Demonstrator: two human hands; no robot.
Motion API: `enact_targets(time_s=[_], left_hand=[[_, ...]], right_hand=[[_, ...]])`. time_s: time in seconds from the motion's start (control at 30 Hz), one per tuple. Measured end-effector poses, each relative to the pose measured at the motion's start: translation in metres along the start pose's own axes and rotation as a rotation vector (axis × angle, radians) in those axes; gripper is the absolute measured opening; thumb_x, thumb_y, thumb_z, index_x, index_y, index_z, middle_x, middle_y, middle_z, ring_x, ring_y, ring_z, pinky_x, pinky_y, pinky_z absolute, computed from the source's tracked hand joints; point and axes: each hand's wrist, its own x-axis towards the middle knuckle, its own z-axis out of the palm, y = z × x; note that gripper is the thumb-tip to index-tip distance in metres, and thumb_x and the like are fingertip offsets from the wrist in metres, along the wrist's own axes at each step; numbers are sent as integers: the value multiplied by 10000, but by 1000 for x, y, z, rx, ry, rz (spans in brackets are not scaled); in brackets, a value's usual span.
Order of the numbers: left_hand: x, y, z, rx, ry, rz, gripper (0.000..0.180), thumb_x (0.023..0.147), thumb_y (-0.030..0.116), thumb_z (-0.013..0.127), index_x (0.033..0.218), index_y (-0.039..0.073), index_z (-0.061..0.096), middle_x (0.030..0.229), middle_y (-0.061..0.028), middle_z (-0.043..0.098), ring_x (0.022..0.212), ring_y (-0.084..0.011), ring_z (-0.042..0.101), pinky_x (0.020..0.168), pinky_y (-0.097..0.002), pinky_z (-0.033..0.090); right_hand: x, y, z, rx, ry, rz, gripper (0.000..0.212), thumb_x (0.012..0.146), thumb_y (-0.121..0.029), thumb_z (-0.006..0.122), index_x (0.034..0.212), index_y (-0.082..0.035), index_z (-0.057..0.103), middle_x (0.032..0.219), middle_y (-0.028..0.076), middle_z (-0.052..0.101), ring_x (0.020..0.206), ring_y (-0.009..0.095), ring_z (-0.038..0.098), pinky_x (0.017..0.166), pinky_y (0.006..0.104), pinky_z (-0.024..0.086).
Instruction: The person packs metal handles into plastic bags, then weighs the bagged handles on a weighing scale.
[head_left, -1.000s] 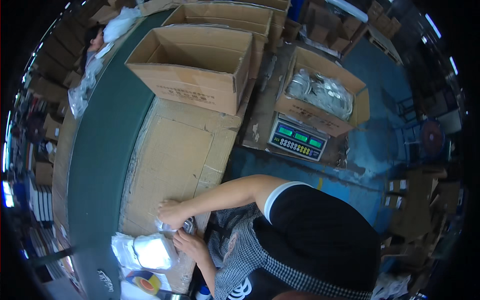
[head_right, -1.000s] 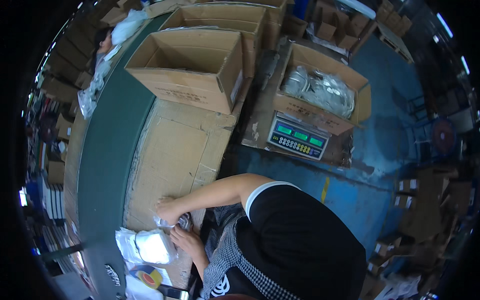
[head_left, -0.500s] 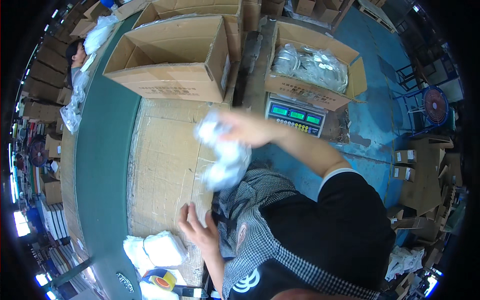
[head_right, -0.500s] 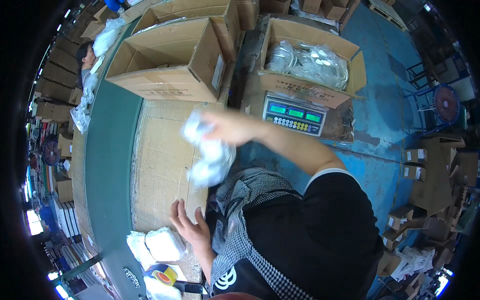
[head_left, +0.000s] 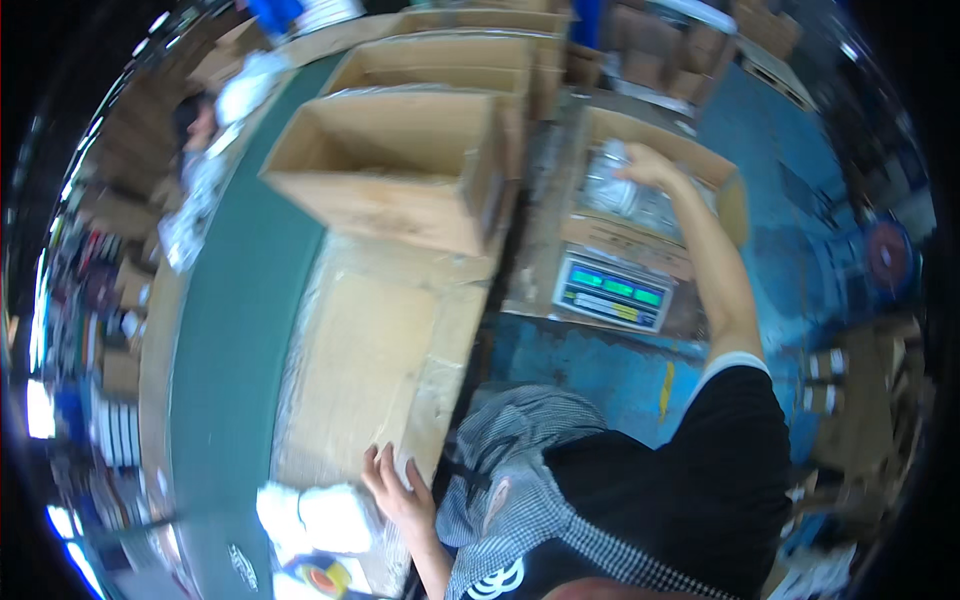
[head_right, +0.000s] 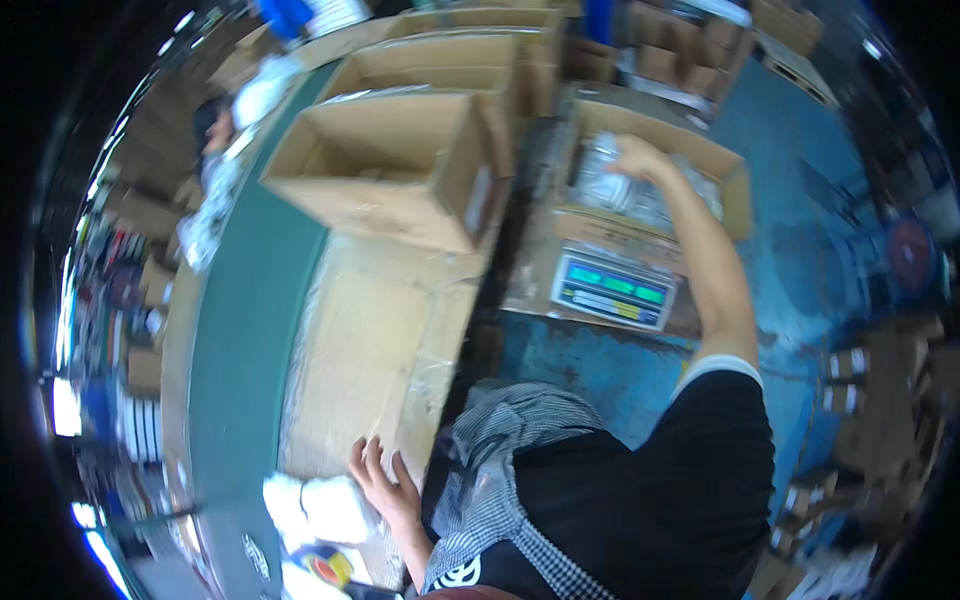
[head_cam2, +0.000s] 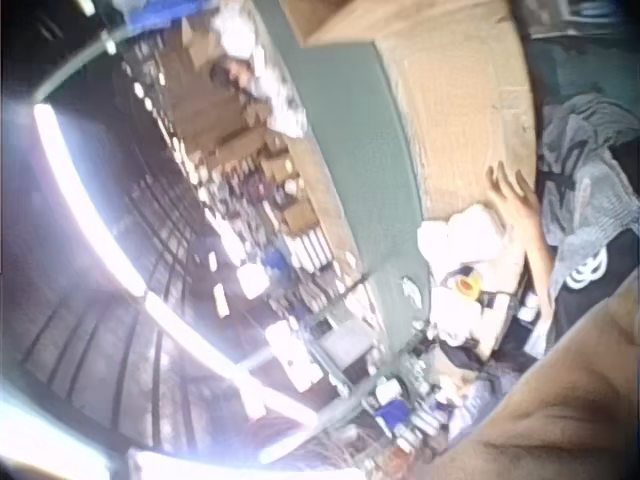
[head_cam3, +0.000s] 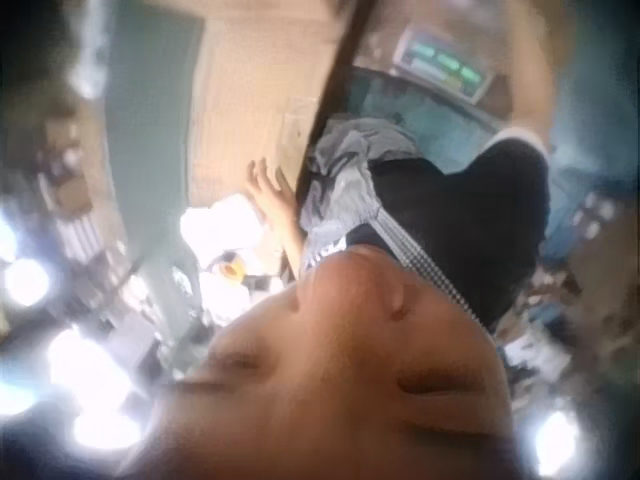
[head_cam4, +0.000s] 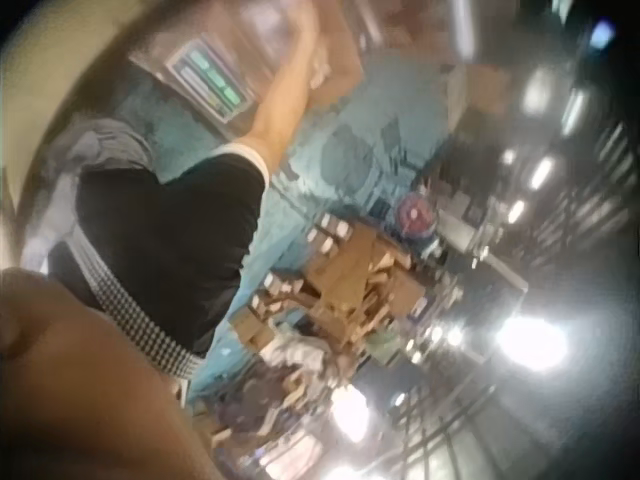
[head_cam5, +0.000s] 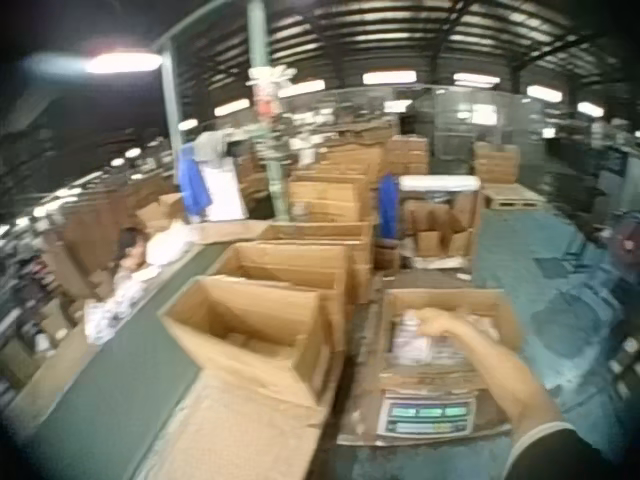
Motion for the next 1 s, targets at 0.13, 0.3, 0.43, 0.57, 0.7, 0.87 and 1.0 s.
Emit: enact_targets(time_s=[0.13,0.3,0.43,0.57,0.7,0.87,1.0], left_hand=[[-8,-13,-19,120,83,-75,399,832,40,642,1222,31,558,1249,-235,501,1126,-413,525,929,-452,450],[-15,-37,-37,263,245,-284,507,766,71,718,1241,45,542,1252,-214,502,1151,-395,501,962,-464,424],[-29,-52,-52,458,239,-427,597,728,127,763,1265,49,513,1247,-214,502,1132,-393,501,971,-458,405],[-60,-74,-51,420,187,-514,591,703,137,781,1228,25,535,1287,-244,484,1156,-408,491,977,-468,405],[-79,-67,-63,445,147,-496,577,740,113,730,1268,33,513,1329,-243,458,1200,-420,466,1002,-468,379],[-57,-63,-54,403,164,-498,619,765,143,727,1314,23,466,1363,-244,418,1231,-426,439,1026,-481,360],[-17,-34,-39,14,199,-397,709,772,167,739,1377,20,399,1384,-246,401,1280,-418,402,1068,-478,331]], right_hand=[[-18,-98,-16,-492,441,-175,378,799,-190,704,1053,73,605,1103,270,601,1044,396,576,899,458,462],[-37,-203,-42,34,535,-697,235,931,-111,599,1130,13,616,1125,126,635,1046,211,609,926,318,460],[-39,-274,0,70,334,-757,308,934,-149,606,1185,29,588,1166,151,622,1119,236,581,959,339,440],[-25,-336,40,-375,114,-751,403,866,-280,648,1121,28,604,1065,252,634,1010,408,600,869,441,469],[-15,-368,72,-58,-225,-877,329,929,-262,561,1090,21,610,996,196,673,838,303,678,748,384,527],[-47,-412,27,315,-546,-1140,571,908,-262,609,1399,-41,419,1334,147,538,1202,243,547,1038,382,428],[-44,-388,39,-478,-292,-1521,750,736,-205,742,1401,-59,427,1288,150,576,1159,319,568,1018,407,437]])
